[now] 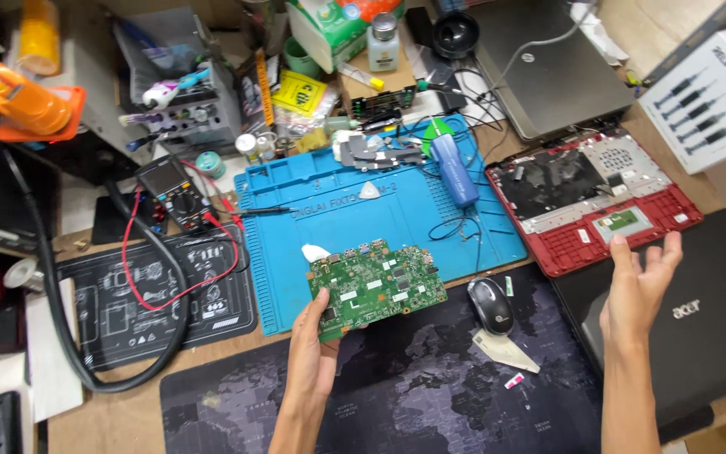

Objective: Disassembling a laptop to access and service the motherboard

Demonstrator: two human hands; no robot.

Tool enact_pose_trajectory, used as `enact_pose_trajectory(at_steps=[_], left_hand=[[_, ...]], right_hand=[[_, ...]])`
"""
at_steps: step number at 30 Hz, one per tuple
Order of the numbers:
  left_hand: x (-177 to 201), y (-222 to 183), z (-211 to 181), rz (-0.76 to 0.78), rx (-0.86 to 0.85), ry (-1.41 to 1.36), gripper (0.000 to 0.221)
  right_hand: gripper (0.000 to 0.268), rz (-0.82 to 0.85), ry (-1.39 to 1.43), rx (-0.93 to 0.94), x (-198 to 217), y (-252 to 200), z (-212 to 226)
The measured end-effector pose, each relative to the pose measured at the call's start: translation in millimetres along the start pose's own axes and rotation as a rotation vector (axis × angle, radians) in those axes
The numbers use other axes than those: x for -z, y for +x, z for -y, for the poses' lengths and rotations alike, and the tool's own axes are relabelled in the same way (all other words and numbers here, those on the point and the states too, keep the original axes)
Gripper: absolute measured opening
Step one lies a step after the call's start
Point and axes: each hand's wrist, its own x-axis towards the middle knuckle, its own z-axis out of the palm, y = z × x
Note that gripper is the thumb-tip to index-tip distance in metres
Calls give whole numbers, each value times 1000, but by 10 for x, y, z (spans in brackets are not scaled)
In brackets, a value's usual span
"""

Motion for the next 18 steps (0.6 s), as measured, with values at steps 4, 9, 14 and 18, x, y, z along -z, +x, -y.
enact_pose_trajectory(at_steps=[4, 9, 14, 18], left_hand=[[185, 96, 1, 15, -44, -8, 33], [315, 123, -64, 46, -133, 118, 20], [366, 39, -164, -21, -166, 256, 43], [559, 71, -167, 7, -260, 335, 43]], right_hand=[[67, 39, -108, 88, -377, -449, 568], [42, 461, -319, 628, -864, -1089, 1224], [87, 874, -410, 798, -1363, -1622, 1014], [117, 1052, -477, 846, -1670, -1832, 861]])
